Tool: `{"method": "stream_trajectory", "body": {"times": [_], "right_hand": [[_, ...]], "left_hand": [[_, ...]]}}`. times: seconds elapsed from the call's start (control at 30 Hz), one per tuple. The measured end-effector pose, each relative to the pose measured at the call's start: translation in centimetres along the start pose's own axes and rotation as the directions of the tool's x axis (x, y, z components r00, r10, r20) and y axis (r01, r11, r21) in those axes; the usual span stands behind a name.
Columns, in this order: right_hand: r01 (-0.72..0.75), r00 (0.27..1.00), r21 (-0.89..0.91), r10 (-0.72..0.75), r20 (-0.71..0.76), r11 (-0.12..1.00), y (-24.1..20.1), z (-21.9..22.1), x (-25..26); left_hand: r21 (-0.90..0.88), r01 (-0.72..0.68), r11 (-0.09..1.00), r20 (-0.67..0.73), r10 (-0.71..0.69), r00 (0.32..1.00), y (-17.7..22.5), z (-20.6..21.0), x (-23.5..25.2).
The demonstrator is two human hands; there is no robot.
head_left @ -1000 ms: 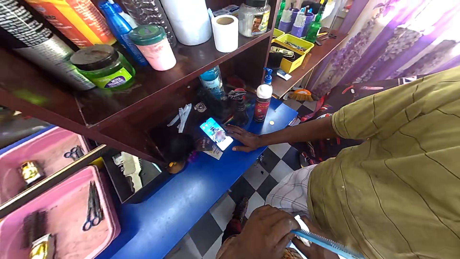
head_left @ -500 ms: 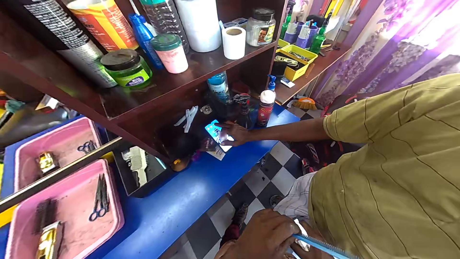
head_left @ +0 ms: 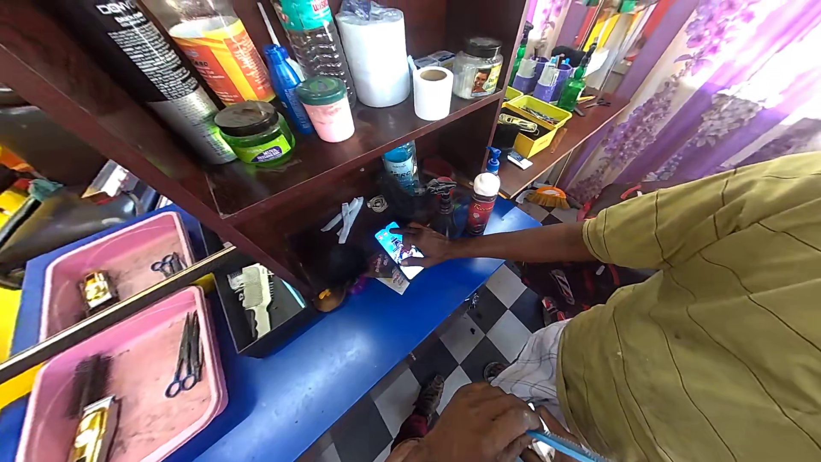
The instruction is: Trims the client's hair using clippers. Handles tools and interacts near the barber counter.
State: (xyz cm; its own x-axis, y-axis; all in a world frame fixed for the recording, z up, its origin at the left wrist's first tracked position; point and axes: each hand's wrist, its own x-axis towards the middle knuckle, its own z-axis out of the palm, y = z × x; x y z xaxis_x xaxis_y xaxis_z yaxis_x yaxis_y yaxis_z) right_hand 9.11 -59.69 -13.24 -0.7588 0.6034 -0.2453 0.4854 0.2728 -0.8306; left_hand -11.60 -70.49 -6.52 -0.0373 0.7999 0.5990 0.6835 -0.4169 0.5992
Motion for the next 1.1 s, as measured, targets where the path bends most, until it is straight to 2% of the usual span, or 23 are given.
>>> {"method": "stream_trajectory", "body": {"times": [0.23,0.33,0.37,0.4,0.43,0.47,0.5,0.53,0.57,0.6,0.63,0.67,0.7,0.73,0.77,0.8,0.9,1.1], "right_hand": [[-0.036,0.999,-0.043,0.037,0.011,0.998,0.3,0.1,0.4],[0.057,0.998,-0.102,-0.059,-0.014,0.993,0.2,0.2,0.4],[0.112,0.993,-0.117,-0.117,-0.034,0.987,-1.6,0.0,0.5],[0.109,0.993,-0.137,-0.113,-0.021,0.985,-5.9,-0.7,0.6],[-0.07,0.992,-0.177,0.088,0.095,0.982,-12.7,-2.2,1.2],[-0.134,0.98,-0.201,0.16,0.119,0.97,-16.8,-2.7,1.5],[-0.15,0.978,-0.208,0.176,0.116,0.967,-18.0,-2.9,1.7],[-0.146,0.977,-0.197,0.173,0.127,0.969,-16.7,-2.9,1.8],[-0.079,0.989,-0.161,0.098,0.111,0.984,-12.7,-2.5,1.5],[0.167,0.984,-0.108,-0.172,-0.043,0.98,-5.9,-0.9,1.0],[0.281,0.949,-0.086,-0.29,-0.12,0.956,-1.9,0.1,1.0],[0.271,0.951,-0.092,-0.281,-0.126,0.958,-1.8,0.1,1.2],[0.133,0.989,-0.128,-0.14,-0.048,0.983,-5.9,-0.8,1.4],[-0.162,0.971,-0.206,0.193,0.14,0.965,-13.3,-2.8,2.5],[-0.199,0.959,-0.247,0.24,0.148,0.948,-17.5,-3.2,2.9],[-0.152,0.975,-0.251,0.187,0.124,0.956,-19.2,-3.2,2.8],[-0.035,0.993,-0.193,0.056,0.102,0.981,-18.9,-3.1,2.7],[-0.044,0.986,-0.269,0.086,0.145,0.962,-19.6,-3.1,3.6]], "left_hand": [[-0.026,0.05,0.998,0.016,-0.049,0.999,-0.1,-0.6,0.3],[-0.043,0.13,0.991,0.038,-0.129,0.991,0.7,-1.3,1.2],[-0.046,0.105,0.993,0.037,-0.104,0.994,0.2,-1.2,1.1],[-0.048,0.054,0.997,0.029,-0.053,0.998,-0.5,-0.8,0.8],[-0.048,0.017,0.999,0.018,-0.016,1.0,-1.1,-0.6,0.6],[-0.05,0.001,0.999,0.013,0.0,1.0,-1.4,-0.5,0.6],[-0.051,-0.003,0.999,0.012,0.004,1.0,-1.6,-0.6,0.8],[-0.055,-0.004,0.998,0.01,0.005,1.0,-1.7,-0.6,0.9],[-0.06,-0.005,0.998,0.007,0.006,1.0,-1.8,-0.6,1.1],[-0.064,-0.005,0.998,0.005,0.005,1.0,-1.8,-0.6,1.2],[-0.065,-0.007,0.998,0.001,0.007,1.0,-2.0,-0.6,1.2],[-0.068,-0.008,0.998,0.001,0.009,1.0,-2.1,-0.6,1.3],[-0.073,-0.007,0.997,0.007,0.008,1.0,-2.2,-0.7,1.3],[-0.077,-0.003,0.997,0.013,0.004,1.0,-2.2,-0.7,1.4],[-0.078,-0.001,0.997,0.018,0.002,1.0,-2.3,-0.8,1.4],[-0.081,0.002,0.997,0.018,0.0,1.0,-2.4,-0.9,1.4],[-0.091,-0.002,0.996,0.01,0.003,1.0,-2.7,-1.0,1.5],[-0.088,-0.016,0.996,-0.004,0.016,1.0,-3.4,-1.0,1.5]]}}
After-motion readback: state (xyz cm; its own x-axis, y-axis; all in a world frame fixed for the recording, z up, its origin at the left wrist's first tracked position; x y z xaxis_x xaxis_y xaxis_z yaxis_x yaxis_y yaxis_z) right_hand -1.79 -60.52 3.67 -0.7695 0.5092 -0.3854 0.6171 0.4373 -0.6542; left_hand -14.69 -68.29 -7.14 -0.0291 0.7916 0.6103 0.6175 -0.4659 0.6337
